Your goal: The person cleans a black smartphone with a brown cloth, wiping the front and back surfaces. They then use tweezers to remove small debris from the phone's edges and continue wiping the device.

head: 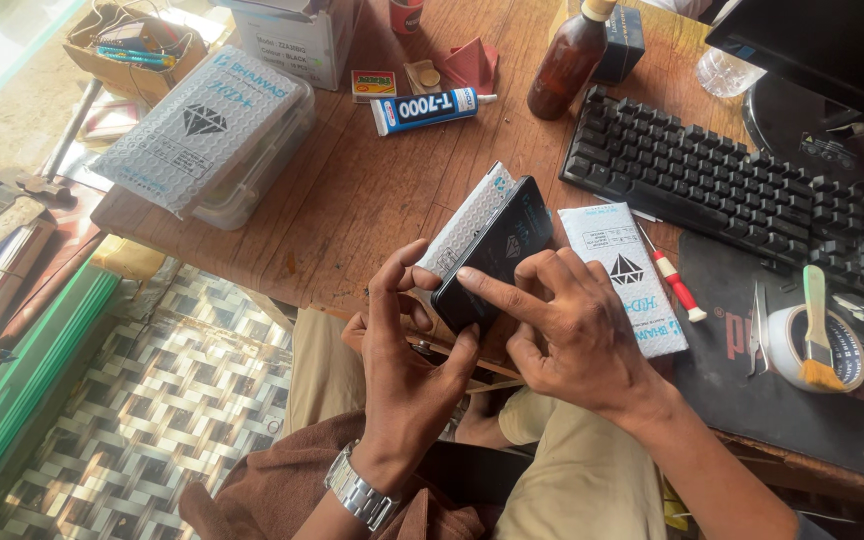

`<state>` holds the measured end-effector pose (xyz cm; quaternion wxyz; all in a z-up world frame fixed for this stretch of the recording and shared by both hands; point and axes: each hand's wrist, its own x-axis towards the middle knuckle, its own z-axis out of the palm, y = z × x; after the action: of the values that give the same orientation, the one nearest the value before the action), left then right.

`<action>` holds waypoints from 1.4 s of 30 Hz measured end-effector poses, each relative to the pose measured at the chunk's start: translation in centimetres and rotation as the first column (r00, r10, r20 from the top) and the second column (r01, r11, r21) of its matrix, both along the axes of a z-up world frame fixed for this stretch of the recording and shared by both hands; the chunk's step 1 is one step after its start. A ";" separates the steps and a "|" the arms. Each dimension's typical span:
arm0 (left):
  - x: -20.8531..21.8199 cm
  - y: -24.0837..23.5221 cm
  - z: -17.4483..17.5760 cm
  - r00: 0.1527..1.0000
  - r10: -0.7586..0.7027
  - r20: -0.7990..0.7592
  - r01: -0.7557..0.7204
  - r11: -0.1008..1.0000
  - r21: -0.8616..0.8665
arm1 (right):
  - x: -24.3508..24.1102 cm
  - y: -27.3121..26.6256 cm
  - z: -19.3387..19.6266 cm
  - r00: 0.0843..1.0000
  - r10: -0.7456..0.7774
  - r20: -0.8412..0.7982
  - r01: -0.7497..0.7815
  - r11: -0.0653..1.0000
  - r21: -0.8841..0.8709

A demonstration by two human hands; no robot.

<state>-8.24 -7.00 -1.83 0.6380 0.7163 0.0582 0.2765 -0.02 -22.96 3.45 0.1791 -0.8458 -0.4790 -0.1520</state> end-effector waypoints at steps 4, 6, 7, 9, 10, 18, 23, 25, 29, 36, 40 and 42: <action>-0.1 0.1 -0.3 1.000 -0.011 0.005 0.011 0.999 0.041 | 0.8 -0.5 0.0 0.998 -0.062 0.003 0.063 0.998 -0.019; -0.1 0.1 -0.4 1.000 -0.008 -0.008 0.009 0.999 0.043 | 1.5 -0.8 0.0 0.996 -0.093 0.001 0.093 0.996 -0.011; 0.0 0.1 -0.4 1.000 -0.010 -0.012 0.011 0.999 0.034 | 1.9 -1.0 0.1 0.995 -0.095 0.022 0.095 0.995 -0.006; 0.0 0.0 -0.4 1.000 -0.013 -0.019 0.014 1.000 0.018 | 2.6 -1.3 0.2 0.993 -0.098 0.062 0.098 0.995 0.006; 0.0 -0.1 -0.4 1.000 -0.002 -0.010 0.002 0.999 0.039 | 3.0 -1.5 0.2 0.992 -0.102 0.080 0.102 0.995 0.007; -0.2 -0.3 -0.2 0.997 0.068 0.034 -0.073 0.982 0.174 | 5.5 -3.0 0.2 0.966 -0.235 0.107 0.240 0.970 -0.032; -0.2 -0.3 -0.1 0.996 0.067 0.051 -0.075 0.980 0.182 | 6.3 -3.2 -0.1 0.960 -0.265 0.096 0.269 0.962 -0.036; -0.2 -0.3 -0.1 0.996 0.072 0.053 -0.080 0.979 0.186 | 6.4 -3.3 -0.1 0.960 -0.267 0.087 0.272 0.962 -0.038; -0.2 -0.3 -0.1 0.997 0.062 0.046 -0.069 0.984 0.164 | 6.4 -3.3 -0.2 0.960 -0.270 0.074 0.272 0.962 -0.032; -0.2 -0.2 -0.3 0.998 0.049 0.045 -0.056 0.983 0.174 | 6.5 -3.1 -0.3 0.956 -0.288 0.048 0.290 0.955 -0.055; -0.2 -0.2 -0.5 0.999 0.034 0.025 -0.037 0.989 0.145 | 6.4 -3.1 -0.2 0.958 -0.286 0.035 0.287 0.957 -0.042; -0.1 -0.2 -0.6 0.999 0.023 0.024 -0.026 0.991 0.130 | 6.4 -3.2 -0.3 0.959 -0.284 0.019 0.285 0.958 -0.029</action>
<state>-8.36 -7.20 -2.43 0.5871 0.7525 0.0413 0.2956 6.40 -26.14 3.16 0.1388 -0.9074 -0.3560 -0.1749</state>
